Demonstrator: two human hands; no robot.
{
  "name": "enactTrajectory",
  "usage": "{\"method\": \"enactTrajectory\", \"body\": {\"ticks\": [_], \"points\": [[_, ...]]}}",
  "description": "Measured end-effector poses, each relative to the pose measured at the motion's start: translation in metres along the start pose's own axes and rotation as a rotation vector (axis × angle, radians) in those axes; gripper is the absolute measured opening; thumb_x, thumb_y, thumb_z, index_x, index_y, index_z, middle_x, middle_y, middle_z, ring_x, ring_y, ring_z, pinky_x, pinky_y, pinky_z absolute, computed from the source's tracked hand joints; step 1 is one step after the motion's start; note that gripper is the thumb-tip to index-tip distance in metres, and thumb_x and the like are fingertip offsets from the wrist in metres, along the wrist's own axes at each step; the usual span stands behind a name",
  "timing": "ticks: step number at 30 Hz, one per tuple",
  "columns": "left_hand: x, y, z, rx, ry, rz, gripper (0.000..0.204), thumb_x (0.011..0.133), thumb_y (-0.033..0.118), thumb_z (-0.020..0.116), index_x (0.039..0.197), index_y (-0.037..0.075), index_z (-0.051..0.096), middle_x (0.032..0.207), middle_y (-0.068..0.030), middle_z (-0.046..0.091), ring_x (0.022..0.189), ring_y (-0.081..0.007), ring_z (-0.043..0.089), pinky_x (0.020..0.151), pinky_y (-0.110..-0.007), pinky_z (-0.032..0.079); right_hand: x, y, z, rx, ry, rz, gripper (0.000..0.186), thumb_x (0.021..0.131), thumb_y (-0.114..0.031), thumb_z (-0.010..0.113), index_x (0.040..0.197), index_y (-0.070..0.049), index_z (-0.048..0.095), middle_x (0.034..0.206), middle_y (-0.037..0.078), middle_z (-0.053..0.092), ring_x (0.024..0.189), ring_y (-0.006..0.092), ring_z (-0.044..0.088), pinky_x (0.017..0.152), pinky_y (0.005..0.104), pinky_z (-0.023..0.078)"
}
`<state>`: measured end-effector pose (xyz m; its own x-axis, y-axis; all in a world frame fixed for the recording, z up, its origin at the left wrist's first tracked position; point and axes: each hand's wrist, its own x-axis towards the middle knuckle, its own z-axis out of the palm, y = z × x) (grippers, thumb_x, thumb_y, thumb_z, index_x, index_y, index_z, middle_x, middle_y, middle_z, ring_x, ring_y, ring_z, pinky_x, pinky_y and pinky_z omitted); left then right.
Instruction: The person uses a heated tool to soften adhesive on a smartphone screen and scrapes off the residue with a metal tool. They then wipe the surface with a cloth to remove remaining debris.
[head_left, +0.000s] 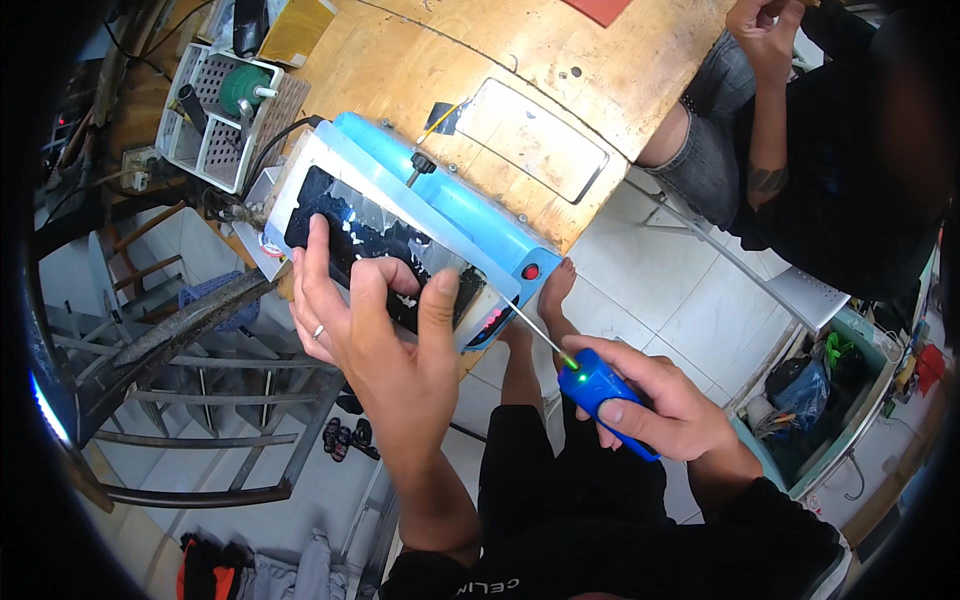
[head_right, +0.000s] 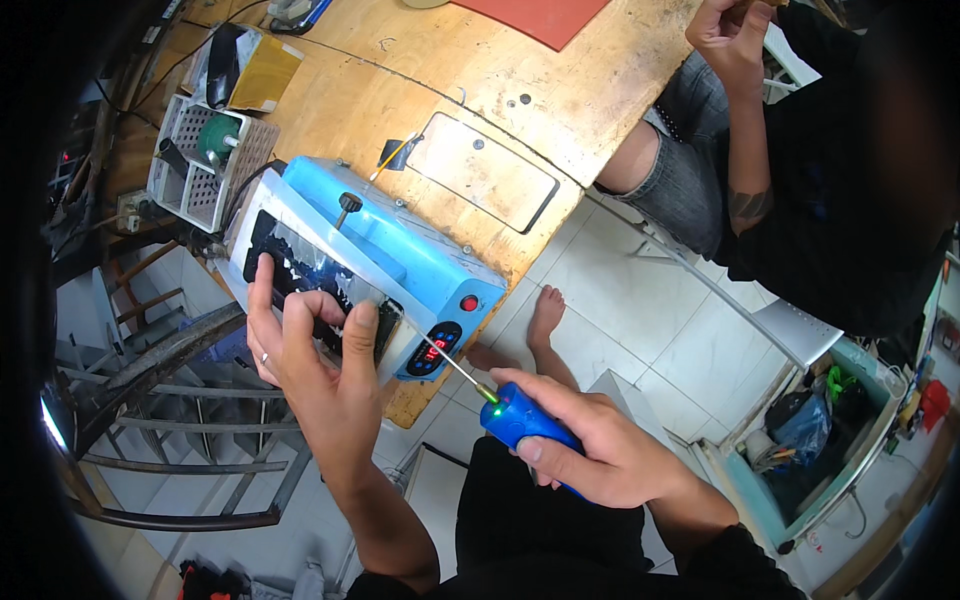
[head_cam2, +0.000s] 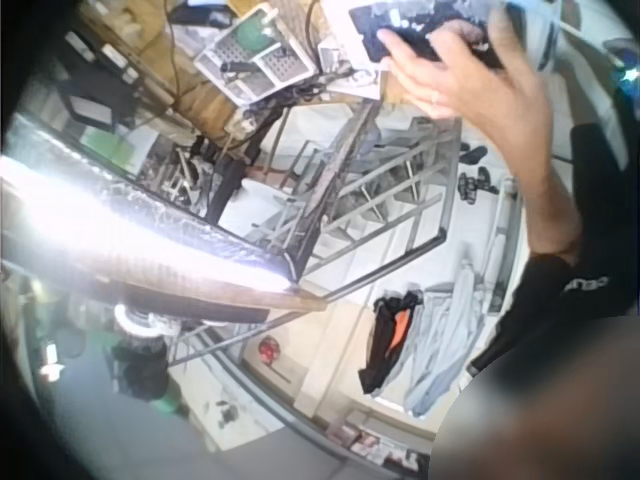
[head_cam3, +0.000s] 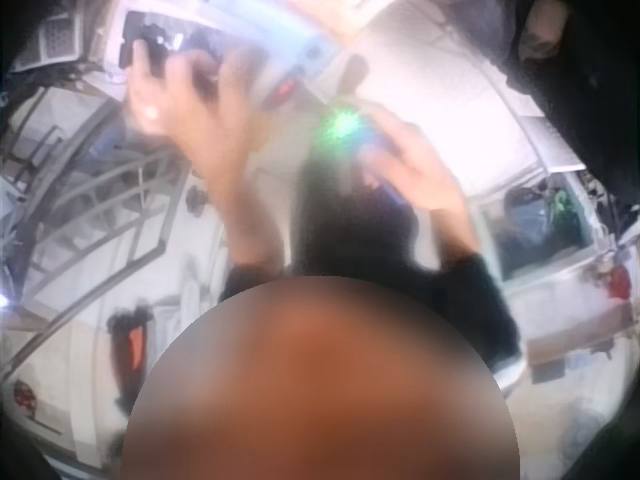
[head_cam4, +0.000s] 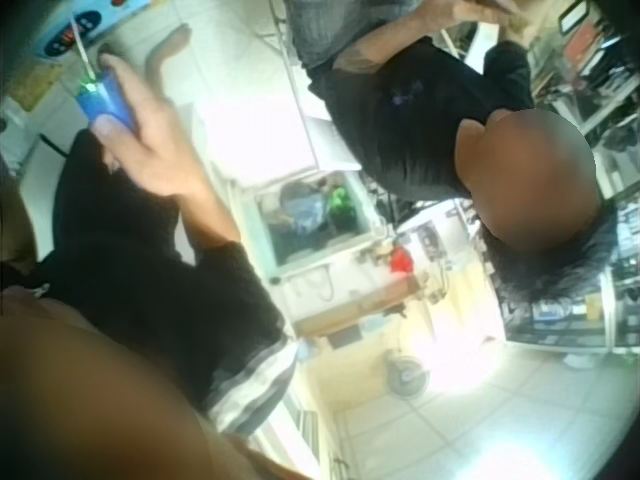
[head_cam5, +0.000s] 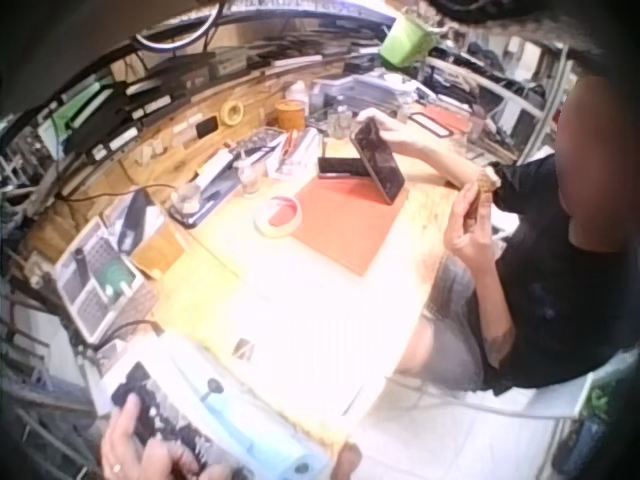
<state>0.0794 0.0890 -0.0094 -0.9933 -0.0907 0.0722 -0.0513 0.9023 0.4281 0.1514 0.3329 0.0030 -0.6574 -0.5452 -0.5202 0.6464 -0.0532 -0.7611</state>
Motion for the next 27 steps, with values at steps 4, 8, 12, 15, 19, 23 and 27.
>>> {"method": "enactTrajectory", "body": {"ticks": [4, 8, 12, 15, 19, 23, 27], "points": [[-0.006, -0.014, -0.002, -0.096, -0.008, 0.039, 0.026, 0.101, 0.03, 0.068, 0.099, 0.007, 0.054, 0.166, -0.0277, 0.037, 0.156, -0.0497, 0.024, 0.123, -0.066, 0.009, 0.002, 0.004, 0.007, -0.081, -0.049, 0.026, 0.059, 0.11, -0.023, 0.057, 0.16, -0.002, 0.035, 0.098, 0.01, 0.065, 0.071, 0.0139, 0.067, 0.067, 0.0294, 0.056], [-0.012, -0.026, -0.008, -0.178, -0.037, 0.07, 0.016, 0.108, 0.018, 0.057, 0.117, 0.006, 0.052, 0.167, -0.0293, 0.035, 0.158, -0.0482, 0.023, 0.125, -0.058, 0.013, -0.003, 0.006, 0.015, 0.134, 0.181, 0.035, 0.057, 0.111, -0.026, 0.055, 0.159, -0.002, 0.036, 0.1, 0.01, 0.066, 0.073, 0.0145, 0.067, 0.067, 0.0287, 0.055], [-0.013, -0.037, -0.009, -0.336, 0.013, 0.078, 0.025, 0.112, 0.016, 0.05, 0.132, 0.0, 0.052, 0.166, -0.0271, 0.037, 0.159, -0.0377, 0.028, 0.126, -0.049, 0.022, -0.015, 0.011, 0.026, 0.16, 0.122, -0.053, 0.058, 0.11, -0.026, 0.056, 0.159, -0.003, 0.036, 0.108, 0.012, 0.064, 0.074, 0.0149, 0.067, 0.07, 0.0283, 0.055], [-0.019, -0.041, -0.004, -0.506, 0.255, 0.063, 0.024, 0.114, 0.016, 0.048, 0.125, -0.003, 0.058, 0.145, -0.0201, 0.057, 0.139, -0.0272, 0.051, 0.117, -0.04, 0.036, -0.021, 0.019, 0.038, 0.089, 0.079, -0.079, 0.058, 0.109, -0.024, 0.058, 0.159, -0.003, 0.036, 0.118, 0.014, 0.062, 0.075, 0.0151, 0.068, 0.07, 0.0284, 0.055], [-0.056, -0.039, -0.024, -0.675, 0.242, -0.159, 0.028, 0.113, 0.021, 0.054, 0.107, -0.003, 0.066, 0.099, -0.0053, 0.063, 0.09, -0.0125, 0.059, 0.085, -0.028, 0.047, -0.017, 0.033, 0.063, -0.013, -0.007, -0.194, 0.058, 0.108, -0.018, 0.057, 0.159, -0.004, 0.035, 0.127, 0.016, 0.059, 0.074, 0.0148, 0.068, 0.07, 0.0289, 0.057], [-0.1, -0.04, -0.034, -0.959, -0.096, -0.39, 0.027, 0.111, 0.022, 0.057, 0.094, 0.001, 0.061, 0.076, 0.0016, 0.053, 0.064, -0.0066, 0.046, 0.059, -0.026, 0.037, -0.002, 0.039, 0.102, -0.036, -0.042, -0.169, 0.057, 0.109, -0.026, 0.055, 0.158, -0.005, 0.036, 0.105, 0.011, 0.066, 0.071, 0.0139, 0.067, 0.067, 0.0287, 0.057], [-0.101, -0.074, -0.042, -1.108, -0.037, -0.544, 0.026, 0.112, 0.024, 0.055, 0.092, 0.007, 0.059, 0.075, 0.0048, 0.049, 0.063, -0.0042, 0.042, 0.055, -0.024, 0.035, 0.015, 0.032, 0.142, 0.03, -0.108, 0.056, 0.048, 0.109, -0.03, 0.052, 0.145, 0.001, 0.045, 0.093, 0.012, 0.067, 0.066, 0.0164, 0.068, 0.057, 0.0346, 0.055]]}}
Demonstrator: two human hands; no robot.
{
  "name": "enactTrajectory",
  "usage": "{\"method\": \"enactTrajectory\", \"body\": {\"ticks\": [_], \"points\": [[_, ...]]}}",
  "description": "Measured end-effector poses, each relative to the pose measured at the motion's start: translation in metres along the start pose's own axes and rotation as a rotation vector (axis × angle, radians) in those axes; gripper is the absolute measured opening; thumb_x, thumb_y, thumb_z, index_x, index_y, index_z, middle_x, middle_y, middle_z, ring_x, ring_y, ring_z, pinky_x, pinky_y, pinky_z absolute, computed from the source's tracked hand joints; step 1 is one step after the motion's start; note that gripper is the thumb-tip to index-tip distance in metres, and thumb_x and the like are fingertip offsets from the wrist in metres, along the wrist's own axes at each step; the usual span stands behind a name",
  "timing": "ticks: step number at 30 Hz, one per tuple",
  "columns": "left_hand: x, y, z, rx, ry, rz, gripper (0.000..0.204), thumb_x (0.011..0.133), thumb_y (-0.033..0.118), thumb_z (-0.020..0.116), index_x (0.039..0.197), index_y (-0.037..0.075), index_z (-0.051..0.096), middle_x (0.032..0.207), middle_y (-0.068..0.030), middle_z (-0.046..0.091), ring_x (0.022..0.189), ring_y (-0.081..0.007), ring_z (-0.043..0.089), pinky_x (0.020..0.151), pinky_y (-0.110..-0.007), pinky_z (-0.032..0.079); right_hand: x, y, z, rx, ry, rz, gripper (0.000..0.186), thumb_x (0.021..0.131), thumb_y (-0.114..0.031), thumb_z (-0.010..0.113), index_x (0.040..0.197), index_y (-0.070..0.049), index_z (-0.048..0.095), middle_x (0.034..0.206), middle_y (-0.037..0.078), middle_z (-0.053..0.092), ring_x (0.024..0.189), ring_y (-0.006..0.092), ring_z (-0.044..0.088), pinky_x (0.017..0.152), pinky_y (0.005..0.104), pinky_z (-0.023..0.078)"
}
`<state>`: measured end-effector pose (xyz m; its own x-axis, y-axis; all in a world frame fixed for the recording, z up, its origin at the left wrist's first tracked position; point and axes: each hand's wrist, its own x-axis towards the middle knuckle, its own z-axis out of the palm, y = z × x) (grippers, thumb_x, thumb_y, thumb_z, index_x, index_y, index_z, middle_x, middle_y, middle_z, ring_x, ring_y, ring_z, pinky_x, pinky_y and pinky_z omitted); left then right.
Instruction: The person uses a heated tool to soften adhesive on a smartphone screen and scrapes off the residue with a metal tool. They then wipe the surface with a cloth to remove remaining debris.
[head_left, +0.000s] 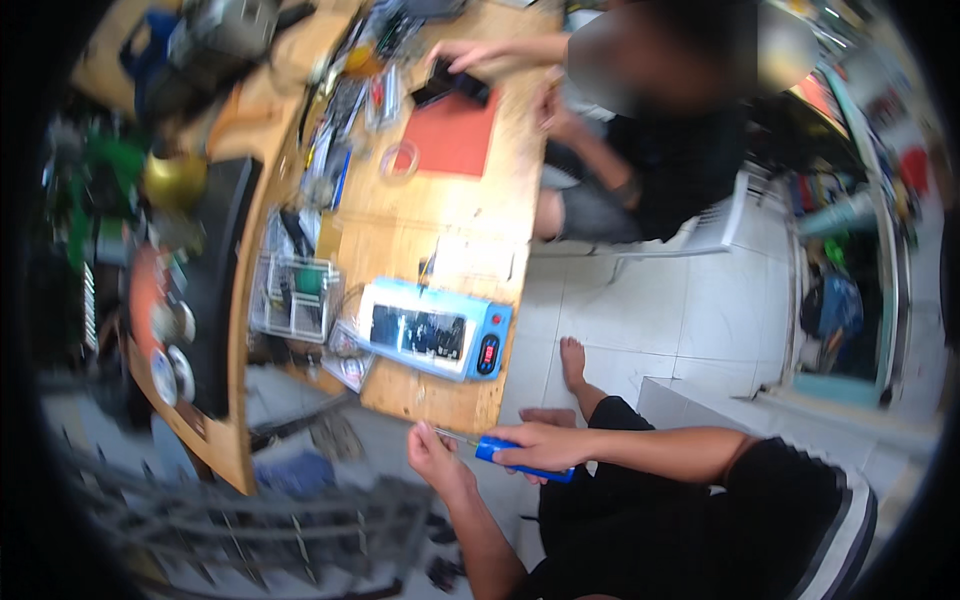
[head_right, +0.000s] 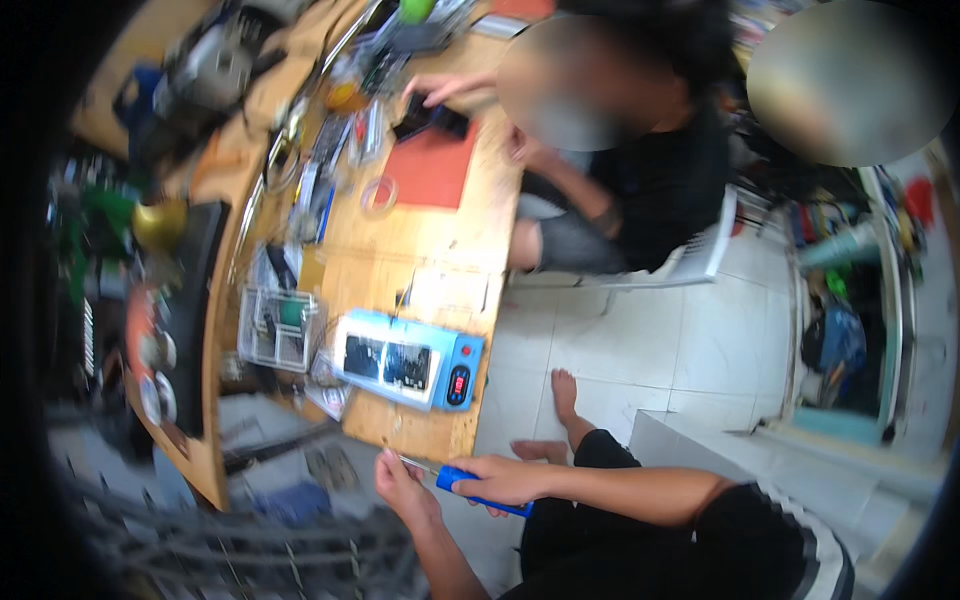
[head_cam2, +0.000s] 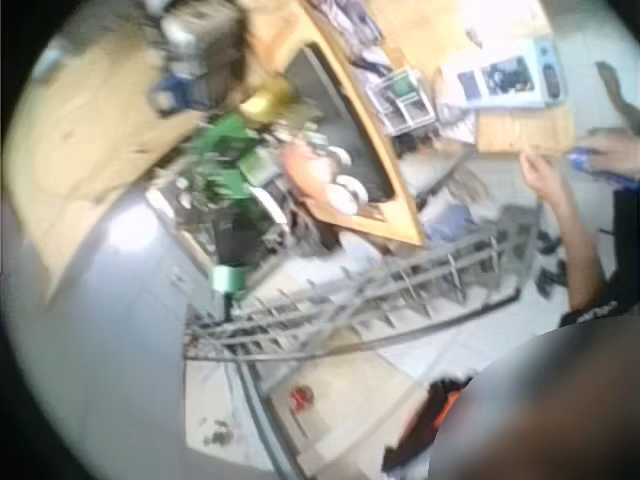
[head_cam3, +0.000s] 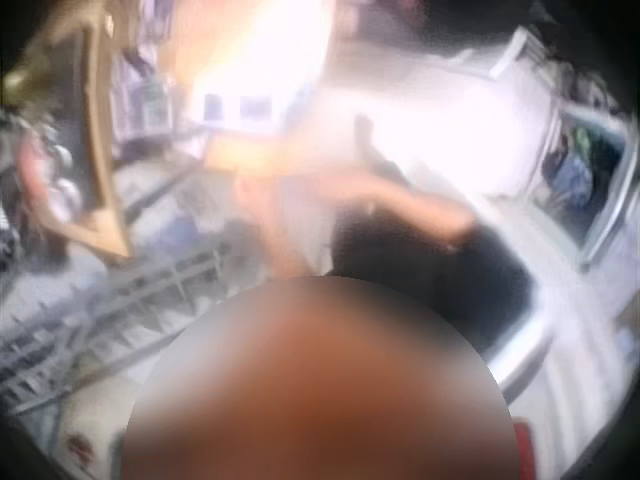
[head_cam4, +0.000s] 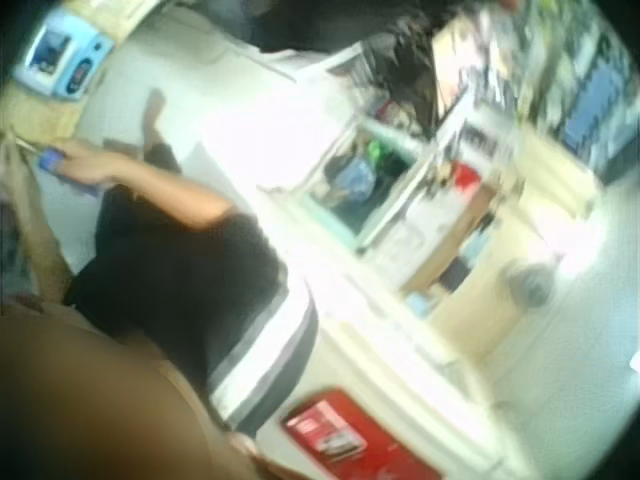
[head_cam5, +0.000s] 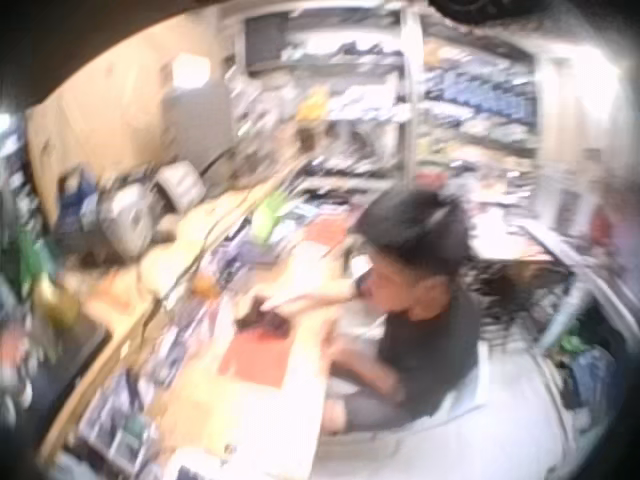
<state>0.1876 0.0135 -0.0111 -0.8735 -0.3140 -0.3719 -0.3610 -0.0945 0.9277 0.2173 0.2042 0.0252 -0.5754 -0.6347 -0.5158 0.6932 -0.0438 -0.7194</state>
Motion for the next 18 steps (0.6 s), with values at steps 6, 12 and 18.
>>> {"method": "enactTrajectory", "body": {"ticks": [6, 12, 18], "points": [[0.02, -0.011, -0.016, -0.155, -0.113, -0.29, 0.026, 0.112, 0.023, 0.055, 0.091, 0.007, 0.057, 0.073, 0.0031, 0.046, 0.062, -0.0086, 0.043, 0.054, -0.026, 0.036, -0.004, -0.014, 0.039, -0.5, 0.276, -0.007, 0.046, 0.101, -0.032, 0.059, 0.126, 0.006, 0.052, 0.078, 0.018, 0.07, 0.065, 0.0285, 0.071, 0.06, 0.0438, 0.056], [0.036, 0.009, -0.013, -0.251, -0.064, -0.173, 0.025, 0.112, 0.022, 0.052, 0.094, 0.006, 0.056, 0.072, 0.0037, 0.043, 0.06, -0.0101, 0.042, 0.054, -0.028, 0.04, -0.032, -0.032, 0.053, -0.656, 0.324, -0.086, 0.044, 0.102, -0.034, 0.059, 0.129, 0.0, 0.054, 0.077, 0.014, 0.07, 0.063, 0.0267, 0.07, 0.061, 0.0427, 0.057], [0.078, 0.021, -0.033, -0.051, -0.047, -0.141, 0.027, 0.107, 0.01, 0.059, 0.131, 0.001, 0.051, 0.091, -0.0045, 0.058, 0.073, -0.0114, 0.053, 0.065, -0.028, 0.049, -0.04, -0.013, 0.036, -0.48, 0.505, -0.227, 0.051, 0.095, -0.031, 0.066, 0.13, 0.003, 0.051, 0.083, 0.021, 0.072, 0.071, 0.0314, 0.074, 0.065, 0.044, 0.058]]}}
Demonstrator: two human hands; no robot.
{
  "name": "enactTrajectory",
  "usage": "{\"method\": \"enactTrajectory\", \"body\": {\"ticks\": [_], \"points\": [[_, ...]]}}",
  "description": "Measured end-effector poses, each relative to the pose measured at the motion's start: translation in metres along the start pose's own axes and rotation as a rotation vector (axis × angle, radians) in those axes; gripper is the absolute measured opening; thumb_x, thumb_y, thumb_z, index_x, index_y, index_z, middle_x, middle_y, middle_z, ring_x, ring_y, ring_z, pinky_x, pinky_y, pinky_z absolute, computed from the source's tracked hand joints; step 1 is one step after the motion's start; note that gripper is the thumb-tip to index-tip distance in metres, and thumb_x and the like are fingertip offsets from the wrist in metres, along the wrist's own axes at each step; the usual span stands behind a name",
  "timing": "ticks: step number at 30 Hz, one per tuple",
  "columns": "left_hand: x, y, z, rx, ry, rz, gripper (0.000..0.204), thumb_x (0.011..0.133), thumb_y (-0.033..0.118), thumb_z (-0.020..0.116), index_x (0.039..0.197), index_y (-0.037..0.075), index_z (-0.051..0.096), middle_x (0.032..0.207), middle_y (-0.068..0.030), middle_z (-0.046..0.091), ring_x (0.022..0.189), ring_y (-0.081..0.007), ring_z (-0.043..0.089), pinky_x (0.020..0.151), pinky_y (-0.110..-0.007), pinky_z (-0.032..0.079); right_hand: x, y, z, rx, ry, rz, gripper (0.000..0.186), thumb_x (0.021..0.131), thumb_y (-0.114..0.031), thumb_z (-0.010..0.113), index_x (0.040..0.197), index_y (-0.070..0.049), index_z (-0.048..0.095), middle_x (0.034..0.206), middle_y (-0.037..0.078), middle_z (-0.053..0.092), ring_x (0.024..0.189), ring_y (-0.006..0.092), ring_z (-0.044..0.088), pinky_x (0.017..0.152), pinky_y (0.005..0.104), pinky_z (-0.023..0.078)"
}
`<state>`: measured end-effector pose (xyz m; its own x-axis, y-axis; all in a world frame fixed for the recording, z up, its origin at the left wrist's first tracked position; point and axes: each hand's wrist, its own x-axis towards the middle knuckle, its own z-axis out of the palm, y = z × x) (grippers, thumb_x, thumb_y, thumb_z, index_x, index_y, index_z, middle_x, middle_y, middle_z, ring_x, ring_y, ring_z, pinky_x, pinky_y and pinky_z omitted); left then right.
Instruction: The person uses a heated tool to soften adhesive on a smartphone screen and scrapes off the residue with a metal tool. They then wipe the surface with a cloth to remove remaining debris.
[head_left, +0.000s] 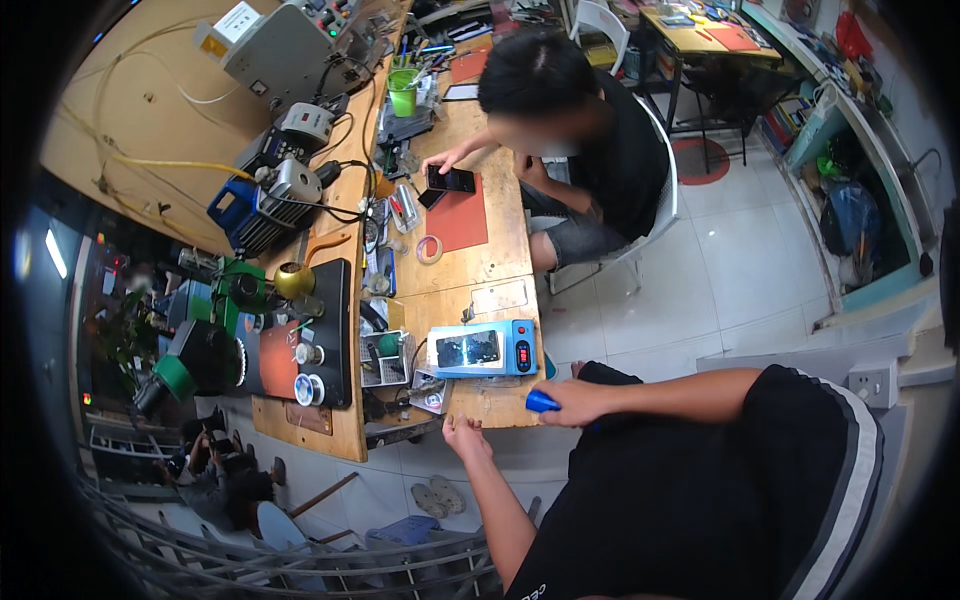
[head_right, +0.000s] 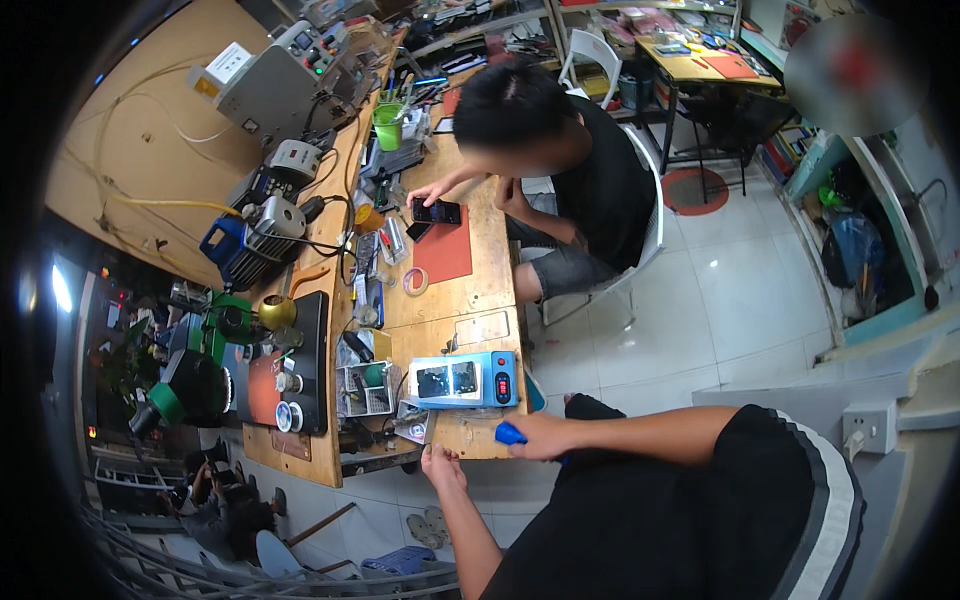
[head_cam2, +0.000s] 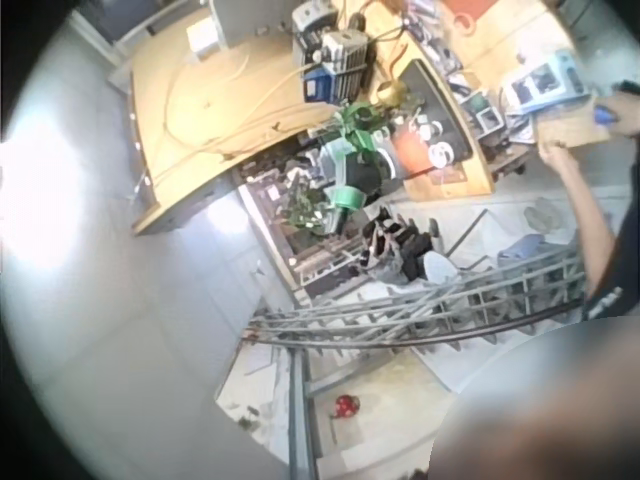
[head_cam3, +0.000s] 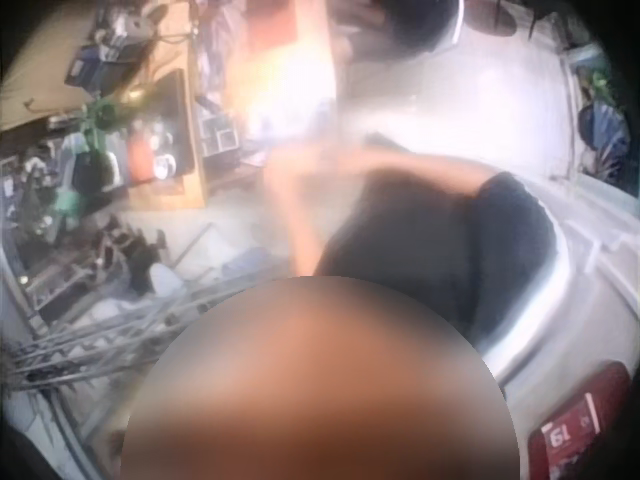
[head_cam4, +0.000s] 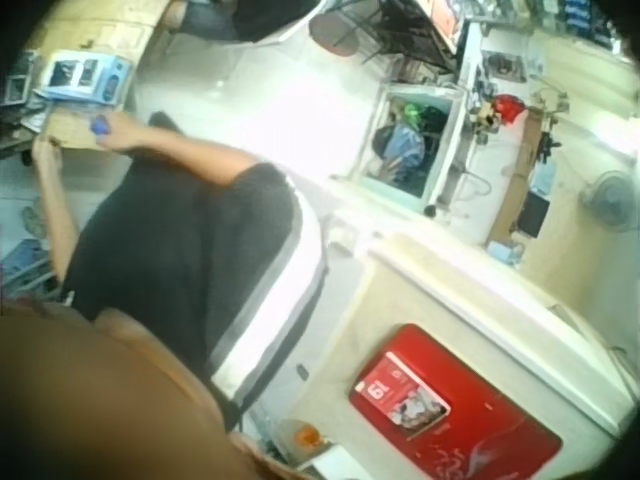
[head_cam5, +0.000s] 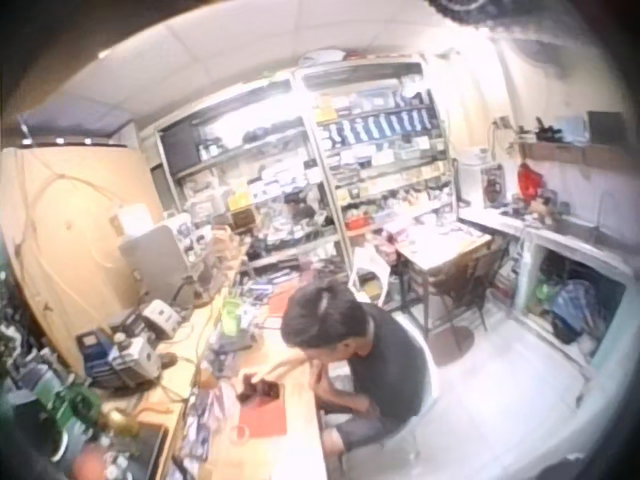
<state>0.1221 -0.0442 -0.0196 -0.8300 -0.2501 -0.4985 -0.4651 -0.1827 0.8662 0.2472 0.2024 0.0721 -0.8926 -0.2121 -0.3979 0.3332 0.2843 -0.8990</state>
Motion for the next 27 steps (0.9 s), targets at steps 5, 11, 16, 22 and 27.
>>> {"method": "enactTrajectory", "body": {"ticks": [5, 11, 16, 22, 27], "points": [[0.015, 0.002, 0.021, 0.414, -0.312, 0.258, 0.023, 0.104, 0.008, 0.063, 0.124, -0.002, 0.063, 0.104, -0.0078, 0.069, 0.089, -0.0125, 0.064, 0.077, -0.029, 0.055, 0.045, 0.033, -0.017, -0.054, 0.299, 0.089, 0.056, 0.09, -0.033, 0.07, 0.133, -0.002, 0.051, 0.089, 0.023, 0.073, 0.076, 0.037, 0.075, 0.071, 0.0479, 0.06], [0.034, 0.022, 0.038, 0.571, -0.394, 0.536, 0.02, 0.103, 0.012, 0.066, 0.113, -0.006, 0.072, 0.098, -0.0072, 0.074, 0.088, -0.0124, 0.067, 0.081, -0.029, 0.054, 0.109, 0.03, -0.046, -0.17, 0.62, -0.181, 0.047, 0.087, -0.028, 0.074, 0.123, -0.007, 0.052, 0.105, 0.026, 0.07, 0.098, 0.0486, 0.068, 0.084, 0.0556, 0.054], [0.029, 0.029, 0.046, 0.863, -0.332, 0.698, 0.019, 0.101, 0.013, 0.068, 0.117, 0.002, 0.072, 0.099, -0.0102, 0.073, 0.09, -0.0238, 0.068, 0.083, -0.037, 0.053, 0.128, 0.02, -0.068, -0.196, 0.61, -0.156, 0.045, 0.086, -0.024, 0.078, 0.121, -0.006, 0.056, 0.102, 0.024, 0.072, 0.095, 0.046, 0.07, 0.081, 0.0526, 0.055], [0.03, 0.025, 0.068, 1.156, -0.396, 0.996, 0.021, 0.095, 0.02, 0.073, 0.115, 0.013, 0.071, 0.103, -0.0069, 0.066, 0.101, -0.0317, 0.061, 0.089, -0.045, 0.044, 0.146, 0.016, -0.058, -0.249, 0.711, 0.052, 0.053, 0.08, -0.033, 0.085, 0.116, -0.003, 0.059, 0.102, 0.023, 0.074, 0.095, 0.043, 0.072, 0.081, 0.0491, 0.056], [0.049, 0.037, 0.072, 1.202, -0.579, 1.093, 0.006, 0.093, 0.015, 0.074, 0.095, 0.013, 0.069, 0.096, -0.0058, 0.066, 0.098, -0.03, 0.061, 0.086, -0.045, 0.043, 0.158, 0.004, -0.042, -0.343, 0.639, 0.232, 0.068, 0.077, -0.04, 0.089, 0.122, -0.002, 0.056, 0.109, 0.023, 0.073, 0.102, 0.0423, 0.072, 0.084, 0.05, 0.057]]}}
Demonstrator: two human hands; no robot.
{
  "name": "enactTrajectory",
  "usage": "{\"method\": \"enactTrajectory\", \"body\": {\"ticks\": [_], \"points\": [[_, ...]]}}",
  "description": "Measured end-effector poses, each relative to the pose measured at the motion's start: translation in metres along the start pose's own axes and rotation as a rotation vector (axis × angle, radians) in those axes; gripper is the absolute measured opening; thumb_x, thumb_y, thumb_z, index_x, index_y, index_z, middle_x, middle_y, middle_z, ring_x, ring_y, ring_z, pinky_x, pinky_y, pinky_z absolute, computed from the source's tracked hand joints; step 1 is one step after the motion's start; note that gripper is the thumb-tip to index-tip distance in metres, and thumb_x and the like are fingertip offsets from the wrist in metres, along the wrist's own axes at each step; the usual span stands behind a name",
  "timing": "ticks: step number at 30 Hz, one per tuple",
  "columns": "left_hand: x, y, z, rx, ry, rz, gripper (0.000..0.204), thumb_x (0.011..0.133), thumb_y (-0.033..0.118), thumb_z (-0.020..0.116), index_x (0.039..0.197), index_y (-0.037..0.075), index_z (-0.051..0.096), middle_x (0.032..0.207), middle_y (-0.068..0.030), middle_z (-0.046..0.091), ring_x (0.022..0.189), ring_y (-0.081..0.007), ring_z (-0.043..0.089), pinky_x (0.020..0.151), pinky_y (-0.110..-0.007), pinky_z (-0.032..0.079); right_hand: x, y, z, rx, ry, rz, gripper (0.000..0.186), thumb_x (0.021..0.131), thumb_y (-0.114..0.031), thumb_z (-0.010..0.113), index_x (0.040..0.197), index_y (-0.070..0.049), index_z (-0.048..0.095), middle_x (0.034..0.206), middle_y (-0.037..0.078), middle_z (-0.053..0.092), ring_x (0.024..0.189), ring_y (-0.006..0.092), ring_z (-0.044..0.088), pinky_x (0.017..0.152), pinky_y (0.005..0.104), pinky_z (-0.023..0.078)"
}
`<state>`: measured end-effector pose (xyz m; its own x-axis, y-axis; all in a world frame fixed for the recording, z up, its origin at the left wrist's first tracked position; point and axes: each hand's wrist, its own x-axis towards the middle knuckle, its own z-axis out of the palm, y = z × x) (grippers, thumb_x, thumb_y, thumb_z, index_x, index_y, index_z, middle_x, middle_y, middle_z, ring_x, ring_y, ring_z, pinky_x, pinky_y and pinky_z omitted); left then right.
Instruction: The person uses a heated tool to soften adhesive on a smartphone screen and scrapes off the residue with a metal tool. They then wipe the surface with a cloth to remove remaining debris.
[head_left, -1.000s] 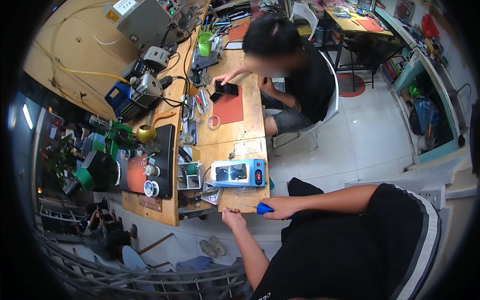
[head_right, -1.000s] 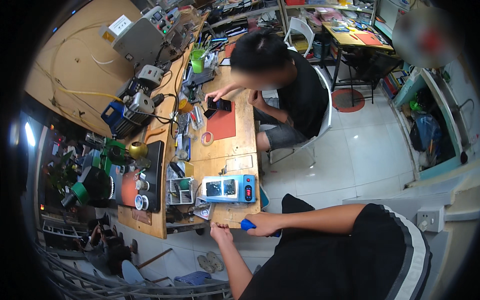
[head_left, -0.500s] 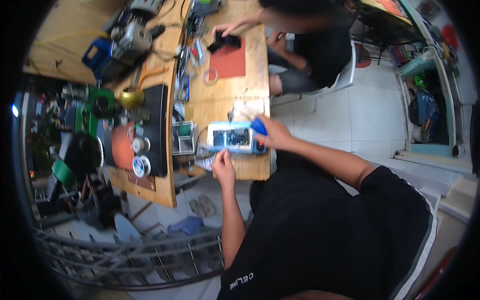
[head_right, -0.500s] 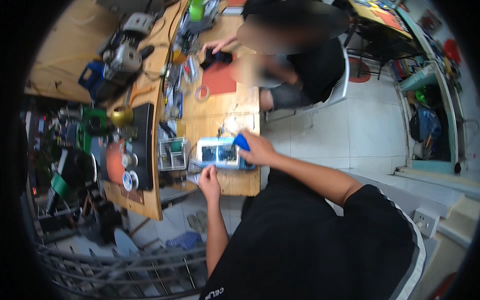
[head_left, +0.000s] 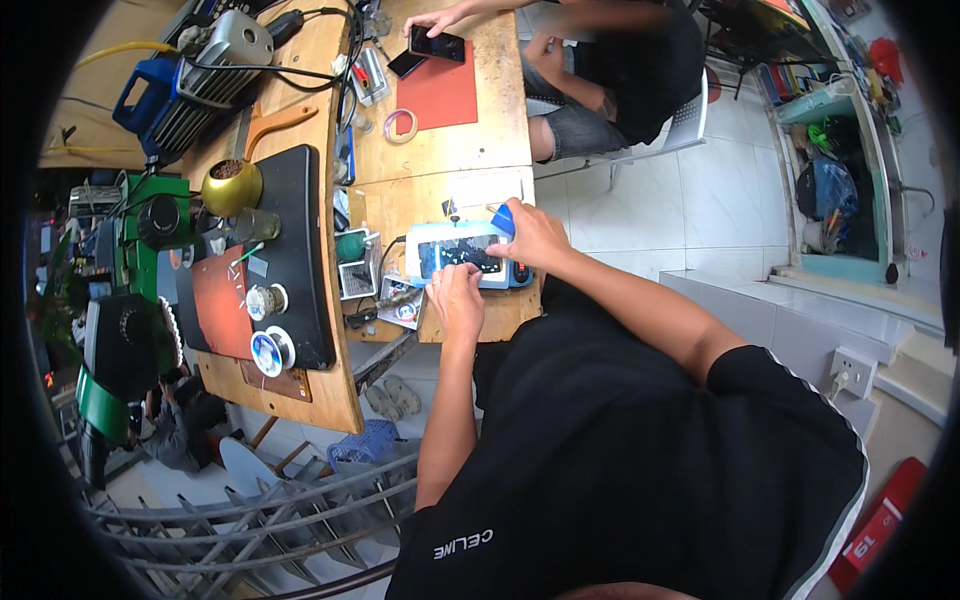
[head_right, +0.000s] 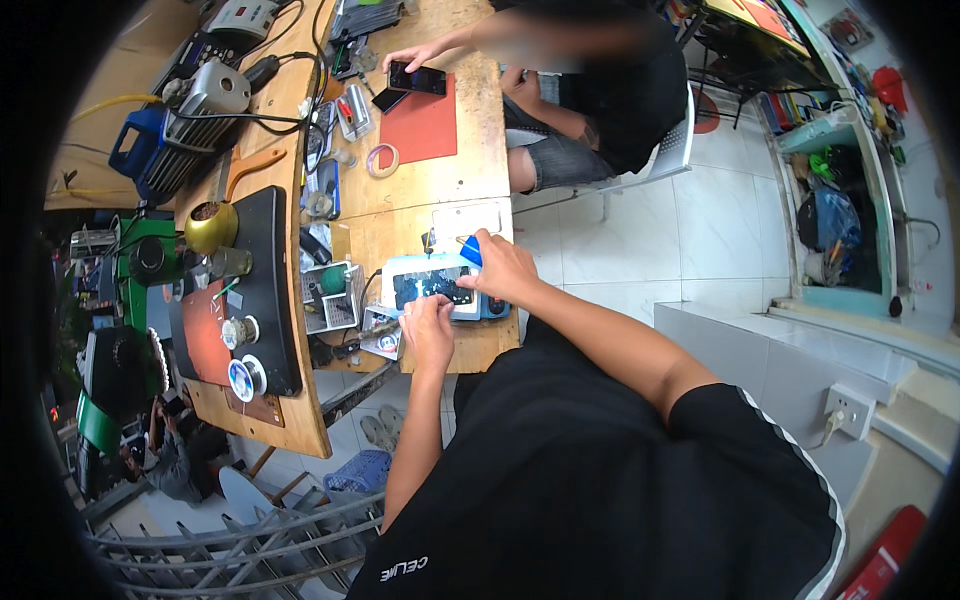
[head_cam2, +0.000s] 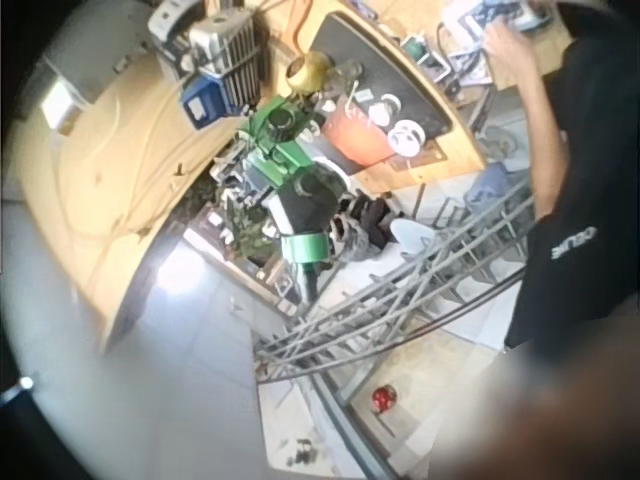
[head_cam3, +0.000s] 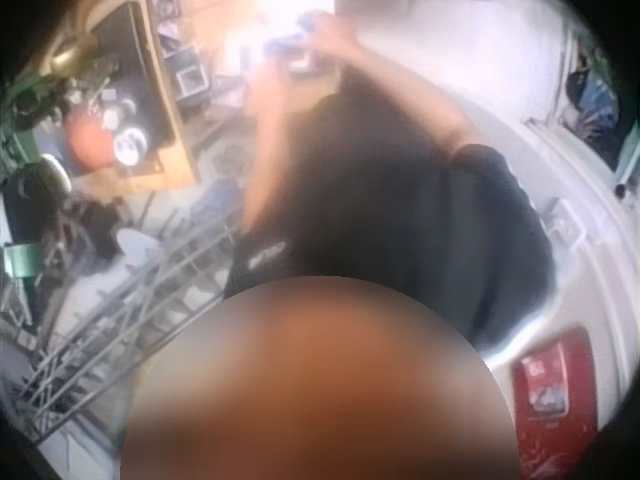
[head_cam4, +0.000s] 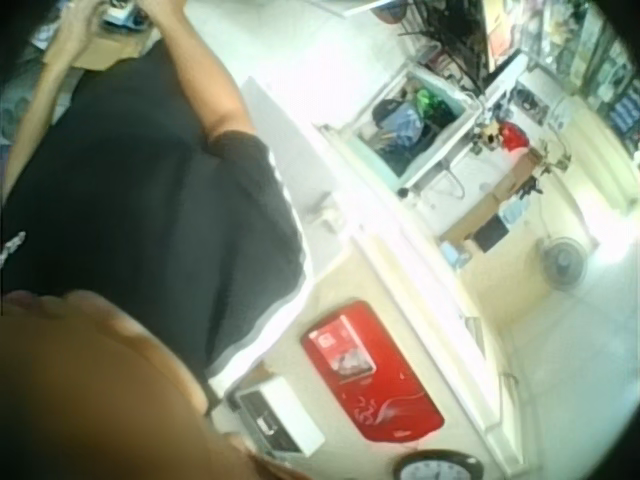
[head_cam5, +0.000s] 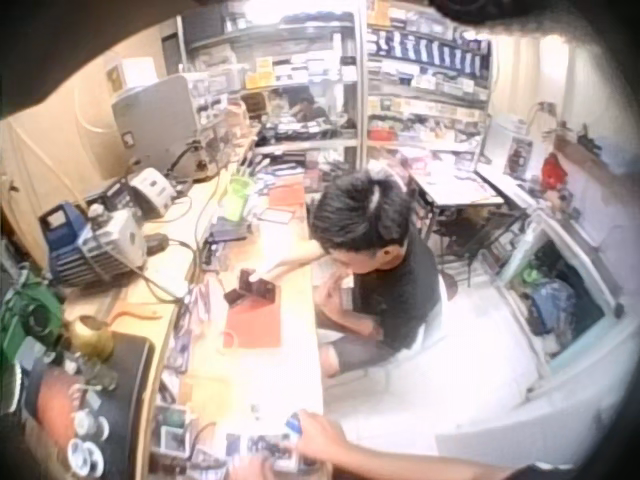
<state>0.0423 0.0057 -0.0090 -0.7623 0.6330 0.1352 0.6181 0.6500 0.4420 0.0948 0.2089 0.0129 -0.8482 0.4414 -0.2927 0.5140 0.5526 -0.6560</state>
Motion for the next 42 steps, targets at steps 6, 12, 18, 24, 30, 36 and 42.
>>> {"method": "enactTrajectory", "body": {"ticks": [6, 12, 18, 24, 30, 36, 42], "points": [[0.014, 0.004, -0.001, -0.014, 0.034, 0.111, 0.01, 0.089, 0.015, 0.077, 0.095, 0.012, 0.069, 0.092, -0.0056, 0.064, 0.095, -0.0296, 0.061, 0.085, -0.046, 0.043, 0.001, -0.01, -0.001, -0.048, -0.041, 0.07, 0.077, 0.074, -0.043, 0.092, 0.124, 0.002, 0.053, 0.107, 0.026, 0.072, 0.099, 0.0428, 0.073, 0.083, 0.051, 0.058], [0.014, 0.007, -0.002, 0.091, -0.045, 0.162, 0.012, 0.088, 0.013, 0.077, 0.096, 0.011, 0.069, 0.094, -0.0064, 0.064, 0.096, -0.0289, 0.061, 0.086, -0.045, 0.043, 0.003, -0.01, -0.003, -0.042, -0.066, 0.091, 0.079, 0.073, -0.043, 0.092, 0.125, 0.002, 0.053, 0.108, 0.026, 0.072, 0.101, 0.0433, 0.073, 0.083, 0.0509, 0.058], [0.008, 0.014, 0.0, -0.054, 0.003, 0.14, 0.009, 0.09, 0.012, 0.075, 0.095, 0.009, 0.068, 0.095, -0.0082, 0.065, 0.098, -0.0323, 0.061, 0.089, -0.047, 0.042, 0.005, -0.008, -0.004, -0.023, -0.072, 0.09, 0.079, 0.073, -0.042, 0.093, 0.126, 0.001, 0.053, 0.109, 0.026, 0.072, 0.102, 0.0436, 0.073, 0.085, 0.0511, 0.058], [0.001, 0.021, 0.0, 0.086, -0.051, 0.108, 0.016, 0.087, 0.016, 0.08, 0.096, 0.01, 0.068, 0.094, -0.0071, 0.067, 0.096, -0.0312, 0.062, 0.09, -0.047, 0.041, 0.007, -0.006, -0.004, 0.008, -0.101, 0.045, 0.082, 0.073, -0.041, 0.092, 0.13, 0.001, 0.05, 0.112, 0.026, 0.071, 0.104, 0.0442, 0.072, 0.086, 0.051, 0.058], [-0.004, 0.02, 0.002, 0.015, 0.064, 0.02, 0.017, 0.088, 0.021, 0.08, 0.094, 0.011, 0.068, 0.089, -0.0044, 0.067, 0.094, -0.0303, 0.062, 0.088, -0.047, 0.041, 0.006, -0.005, -0.004, 0.01, -0.095, 0.025, 0.085, 0.075, -0.039, 0.091, 0.134, 0.001, 0.045, 0.114, 0.027, 0.07, 0.103, 0.0454, 0.072, 0.086, 0.0509, 0.058], [-0.003, 0.03, 0.016, 0.097, 0.096, -0.121, 0.013, 0.092, 0.021, 0.078, 0.093, 0.012, 0.069, 0.089, -0.0039, 0.068, 0.094, -0.0294, 0.062, 0.085, -0.046, 0.042, 0.006, -0.001, -0.004, 0.028, -0.092, 0.0, 0.087, 0.076, -0.038, 0.091, 0.136, 0.0, 0.042, 0.114, 0.028, 0.07, 0.103, 0.0463, 0.072, 0.086, 0.0512, 0.058], [-0.017, 0.002, 0.0, 0.076, 0.177, -0.372, 0.013, 0.096, 0.021, 0.072, 0.095, 0.008, 0.068, 0.093, -0.0085, 0.069, 0.095, -0.0333, 0.063, 0.088, -0.049, 0.045, 0.006, 0.003, 0.0, 0.031, -0.1, -0.001, 0.089, 0.076, -0.038, 0.09, 0.14, -0.001, 0.04, 0.115, 0.03, 0.069, 0.102, 0.046, 0.072, 0.086, 0.0515, 0.058]]}}
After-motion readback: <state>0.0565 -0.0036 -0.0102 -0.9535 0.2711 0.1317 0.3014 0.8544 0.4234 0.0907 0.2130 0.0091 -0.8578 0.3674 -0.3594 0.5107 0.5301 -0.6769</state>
